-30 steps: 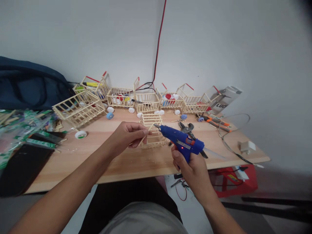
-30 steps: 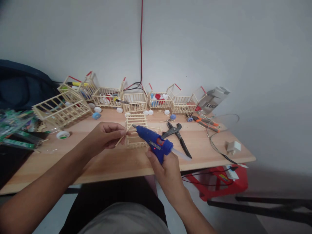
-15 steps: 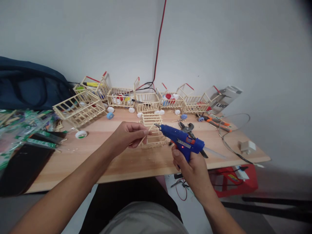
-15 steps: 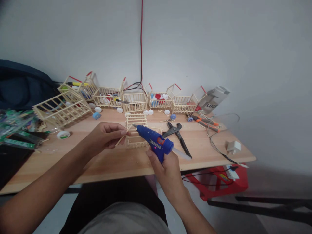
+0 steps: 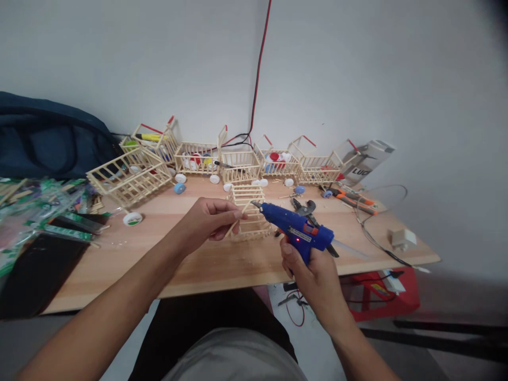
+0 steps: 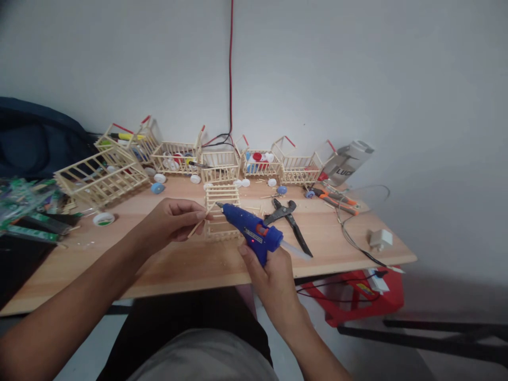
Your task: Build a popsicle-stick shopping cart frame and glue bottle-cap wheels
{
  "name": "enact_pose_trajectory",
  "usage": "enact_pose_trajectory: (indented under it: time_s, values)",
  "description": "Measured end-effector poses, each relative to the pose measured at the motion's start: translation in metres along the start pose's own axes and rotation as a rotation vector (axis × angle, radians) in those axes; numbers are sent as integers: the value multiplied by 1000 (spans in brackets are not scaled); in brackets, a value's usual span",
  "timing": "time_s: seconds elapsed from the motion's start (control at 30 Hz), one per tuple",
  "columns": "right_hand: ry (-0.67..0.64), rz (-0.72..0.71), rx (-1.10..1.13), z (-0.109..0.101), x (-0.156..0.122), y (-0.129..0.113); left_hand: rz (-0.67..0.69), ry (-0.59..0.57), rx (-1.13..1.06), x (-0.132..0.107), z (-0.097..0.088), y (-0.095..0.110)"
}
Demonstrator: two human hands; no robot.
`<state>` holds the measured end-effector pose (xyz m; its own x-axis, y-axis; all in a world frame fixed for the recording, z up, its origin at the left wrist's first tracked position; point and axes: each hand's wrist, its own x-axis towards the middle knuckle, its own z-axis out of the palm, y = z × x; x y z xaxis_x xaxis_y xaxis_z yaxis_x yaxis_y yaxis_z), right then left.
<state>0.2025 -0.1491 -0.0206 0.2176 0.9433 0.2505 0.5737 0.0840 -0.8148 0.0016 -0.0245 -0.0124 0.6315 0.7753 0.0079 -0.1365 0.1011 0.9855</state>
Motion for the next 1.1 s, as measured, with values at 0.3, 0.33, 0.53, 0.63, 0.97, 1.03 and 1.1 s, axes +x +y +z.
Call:
enact_pose_trajectory:
  time_s: [0.3, 0.33, 0.53, 0.63, 0.97, 1.03, 1.1]
  values:
    - [-1, 6, -9, -1, 1, -1, -8, -7, 0, 1, 0, 1]
    - [0, 3, -7, -1, 1, -1, -10, -8, 2, 1, 0, 1]
    - [2, -3, -12, 0, 1, -2, -13, -10, 12, 0, 0, 0]
    - [18, -18, -28, -1, 0, -3, -21, -4, 18, 0, 0, 0]
    - [33, -25, -42, 0, 0, -1, -31, 5, -11, 0, 1, 3]
    - [40, -24, -40, 0, 0, 0, -33, 6, -14, -1, 1, 3]
    - [44, -20, -42, 0, 0, 0, -35, 2, -11, -1, 1, 3]
